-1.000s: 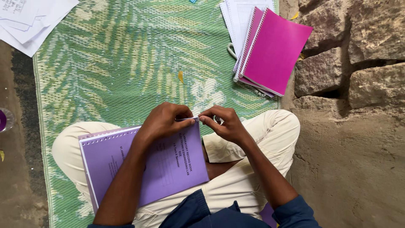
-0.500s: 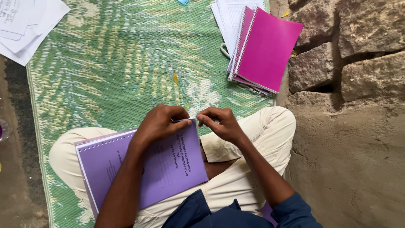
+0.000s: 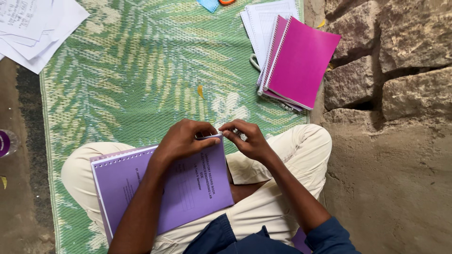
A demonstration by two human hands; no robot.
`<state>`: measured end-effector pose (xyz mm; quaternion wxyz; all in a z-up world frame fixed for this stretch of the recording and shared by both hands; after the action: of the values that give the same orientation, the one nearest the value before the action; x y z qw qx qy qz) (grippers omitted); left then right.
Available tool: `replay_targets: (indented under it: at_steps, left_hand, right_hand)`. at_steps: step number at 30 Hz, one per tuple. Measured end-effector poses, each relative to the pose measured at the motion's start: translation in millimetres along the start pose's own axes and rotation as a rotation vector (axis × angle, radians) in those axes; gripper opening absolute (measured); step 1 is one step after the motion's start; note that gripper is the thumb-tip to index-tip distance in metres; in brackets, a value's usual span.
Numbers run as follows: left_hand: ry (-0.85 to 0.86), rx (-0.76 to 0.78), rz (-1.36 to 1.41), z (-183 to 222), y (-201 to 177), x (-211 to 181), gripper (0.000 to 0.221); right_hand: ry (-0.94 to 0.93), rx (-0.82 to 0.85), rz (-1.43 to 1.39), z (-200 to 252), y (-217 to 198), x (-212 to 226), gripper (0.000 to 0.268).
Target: The person assembles spiral notebooks by gathering paper stacks, placing covers on top, and threading a spiral binding through the punched holes by hand.
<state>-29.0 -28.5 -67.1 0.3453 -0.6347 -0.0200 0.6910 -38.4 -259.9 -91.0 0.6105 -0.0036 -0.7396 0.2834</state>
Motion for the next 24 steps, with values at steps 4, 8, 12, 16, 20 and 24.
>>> replay_targets:
  at_steps: [4, 8, 12, 16, 20, 24]
  left_hand:
    - [0.029, -0.012, -0.029, 1.3, 2.3, -1.0, 0.025]
    - [0.135, -0.075, -0.085, 5.4, -1.0, -14.3, 0.02]
    - [0.202, -0.143, -0.104, 23.2, -10.8, -28.7, 0.019]
    - [0.182, -0.218, -0.068, 40.1, -19.5, -35.0, 0.021]
    - [0.081, -0.228, -0.046, 44.3, -22.5, -26.2, 0.022]
    - [0.064, -0.209, -0.123, 42.1, -18.1, -17.5, 0.02]
  right_hand:
    - [0.04, 0.078, 0.034, -0.4, -6.6, 4.3, 0.016]
    - [0.014, 0.124, 0.023, -4.8, -14.5, 14.8, 0.02]
    - [0.088, 0.104, -0.046, -1.2, -14.0, 26.0, 0.02]
    - [0.115, 0.076, -0.344, -5.1, 2.4, 34.5, 0.019]
    - [0.198, 0.077, -0.479, -13.9, 19.5, 34.5, 0.02]
    - [0.147, 0.099, -0.217, -23.7, 11.7, 30.4, 0.021]
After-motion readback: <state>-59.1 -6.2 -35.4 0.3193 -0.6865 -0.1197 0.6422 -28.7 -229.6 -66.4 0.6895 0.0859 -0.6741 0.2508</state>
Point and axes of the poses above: each hand's wrist, its own z-axis away from the middle knuckle, its own y-axis out of the palm, x = y × z, the point moved 1 cm from there along -z, towards the middle knuckle, and after that the axes turned 5 degrees about -x, right-handed, at the moved point
